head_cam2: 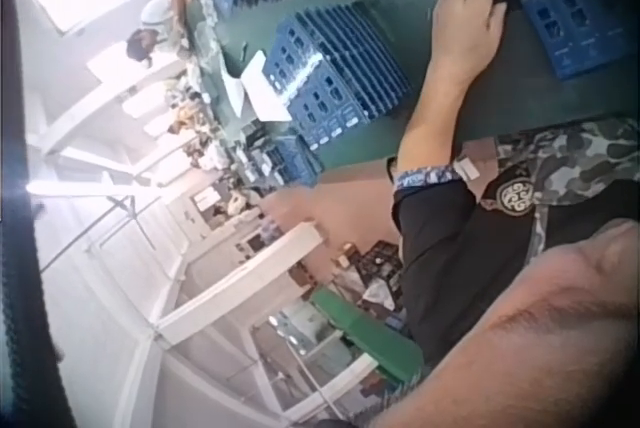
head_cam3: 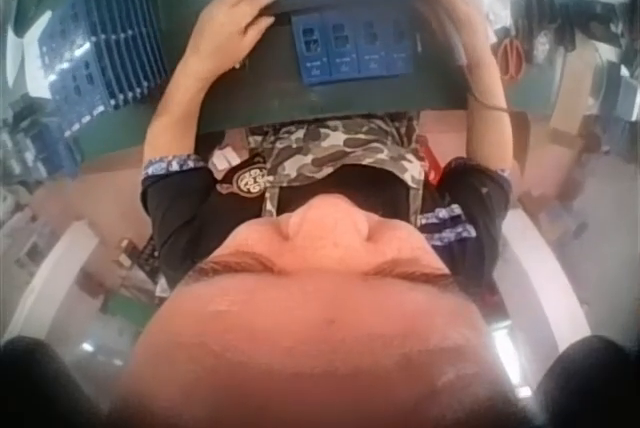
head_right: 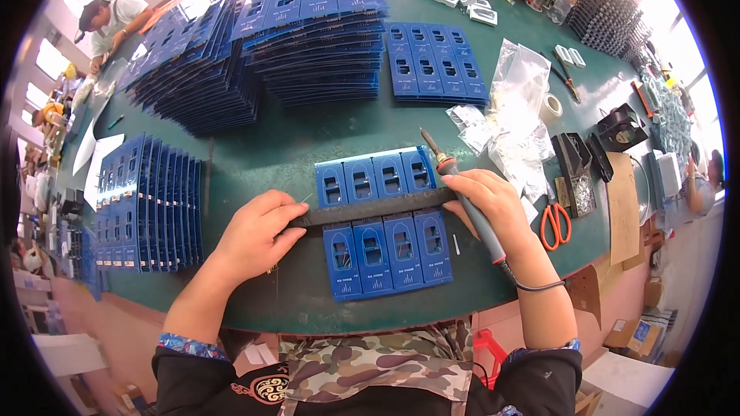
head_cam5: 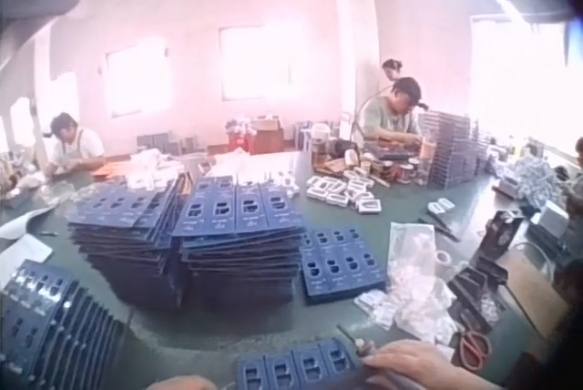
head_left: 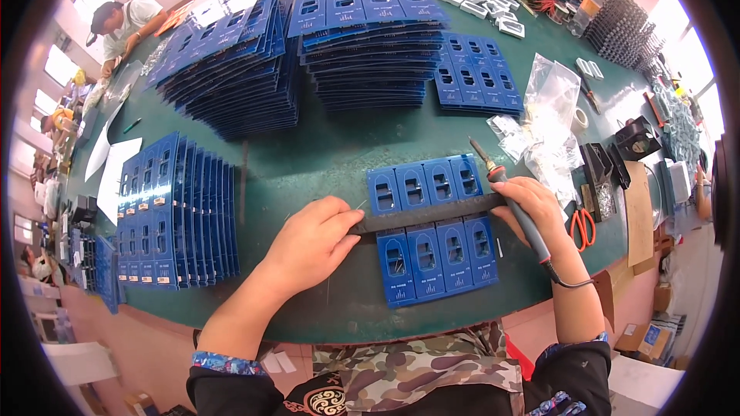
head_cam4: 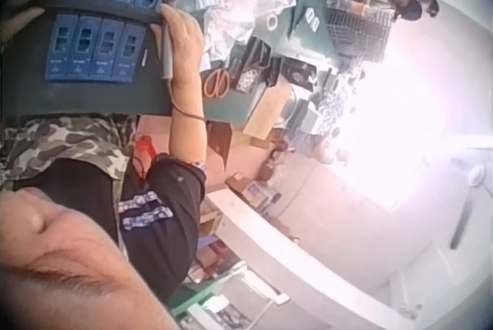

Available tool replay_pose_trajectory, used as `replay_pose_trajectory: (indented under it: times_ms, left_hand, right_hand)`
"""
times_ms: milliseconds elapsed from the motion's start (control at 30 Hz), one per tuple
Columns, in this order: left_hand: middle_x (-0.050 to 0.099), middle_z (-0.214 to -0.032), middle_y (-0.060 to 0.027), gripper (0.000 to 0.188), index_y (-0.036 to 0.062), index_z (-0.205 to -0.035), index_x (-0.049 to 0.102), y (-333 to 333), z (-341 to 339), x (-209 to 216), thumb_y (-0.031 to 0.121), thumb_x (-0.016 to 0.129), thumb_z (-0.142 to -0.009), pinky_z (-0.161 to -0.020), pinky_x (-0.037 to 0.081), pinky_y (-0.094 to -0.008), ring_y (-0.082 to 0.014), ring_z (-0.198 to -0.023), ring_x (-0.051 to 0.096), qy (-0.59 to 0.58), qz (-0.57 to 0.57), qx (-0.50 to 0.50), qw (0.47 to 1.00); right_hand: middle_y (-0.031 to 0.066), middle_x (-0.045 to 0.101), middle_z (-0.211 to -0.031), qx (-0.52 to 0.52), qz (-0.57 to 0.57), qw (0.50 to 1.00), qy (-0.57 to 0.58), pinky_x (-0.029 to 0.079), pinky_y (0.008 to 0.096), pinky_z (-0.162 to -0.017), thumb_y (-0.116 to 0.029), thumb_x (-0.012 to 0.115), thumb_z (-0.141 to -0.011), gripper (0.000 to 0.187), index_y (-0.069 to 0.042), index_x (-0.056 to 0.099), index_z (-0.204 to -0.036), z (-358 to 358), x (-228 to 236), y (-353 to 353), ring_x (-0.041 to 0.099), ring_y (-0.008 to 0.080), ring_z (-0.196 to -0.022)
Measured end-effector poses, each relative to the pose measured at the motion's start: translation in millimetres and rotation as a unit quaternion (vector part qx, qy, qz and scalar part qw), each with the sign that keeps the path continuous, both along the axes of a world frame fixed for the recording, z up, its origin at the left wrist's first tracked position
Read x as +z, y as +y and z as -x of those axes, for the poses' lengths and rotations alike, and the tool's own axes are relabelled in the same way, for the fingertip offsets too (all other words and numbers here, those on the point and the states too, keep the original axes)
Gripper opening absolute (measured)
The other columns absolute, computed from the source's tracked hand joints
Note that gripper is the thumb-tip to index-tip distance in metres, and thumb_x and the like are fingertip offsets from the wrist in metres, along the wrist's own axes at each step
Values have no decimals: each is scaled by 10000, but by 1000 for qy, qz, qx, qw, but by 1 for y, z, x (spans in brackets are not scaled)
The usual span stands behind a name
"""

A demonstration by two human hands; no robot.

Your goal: The person aligns a blue panel on the workbench, places a metal bar across it, and solders small metal pins into the panel slots using a soldering iron and solder wire.

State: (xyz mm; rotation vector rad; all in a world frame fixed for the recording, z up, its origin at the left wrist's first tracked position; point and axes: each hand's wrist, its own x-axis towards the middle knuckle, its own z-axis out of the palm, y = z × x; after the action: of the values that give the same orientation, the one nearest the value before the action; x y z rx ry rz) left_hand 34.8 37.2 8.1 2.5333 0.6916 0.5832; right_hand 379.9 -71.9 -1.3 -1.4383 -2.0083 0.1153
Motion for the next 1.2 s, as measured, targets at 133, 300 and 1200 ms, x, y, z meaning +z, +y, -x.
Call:
replay_pose_trajectory:
  times_ms: [133,300,1200]
  left_hand:
    - [621,-983,-116,320,15,-1048,652,-4,0,-7,50,752,-746,-709,519,-349,-286,-834,620,-14,0,14,1000]
    - [622,-981,-117,328,15,-1045,652,-10,2,1,36,761,-736,-700,523,-341,-280,-830,624,-44,-19,25,999]
    - [618,-919,-106,242,24,-1080,656,-77,-38,13,-43,642,-848,-705,520,-325,-251,-816,629,-206,182,-97,957]
  right_hand:
    - [129,663,-935,25,-13,1000,12,523,379,-737,-23,778,-704,410,-50,632,-1086,-3,-3,0,639,315,-851]
    - [118,657,-924,11,-44,999,4,520,377,-742,-25,771,-709,404,-60,630,-1085,3,4,-6,634,312,-866]
    - [95,689,-942,58,94,906,408,535,284,-736,-21,724,-835,351,-46,586,-1157,102,8,-35,683,174,-834]
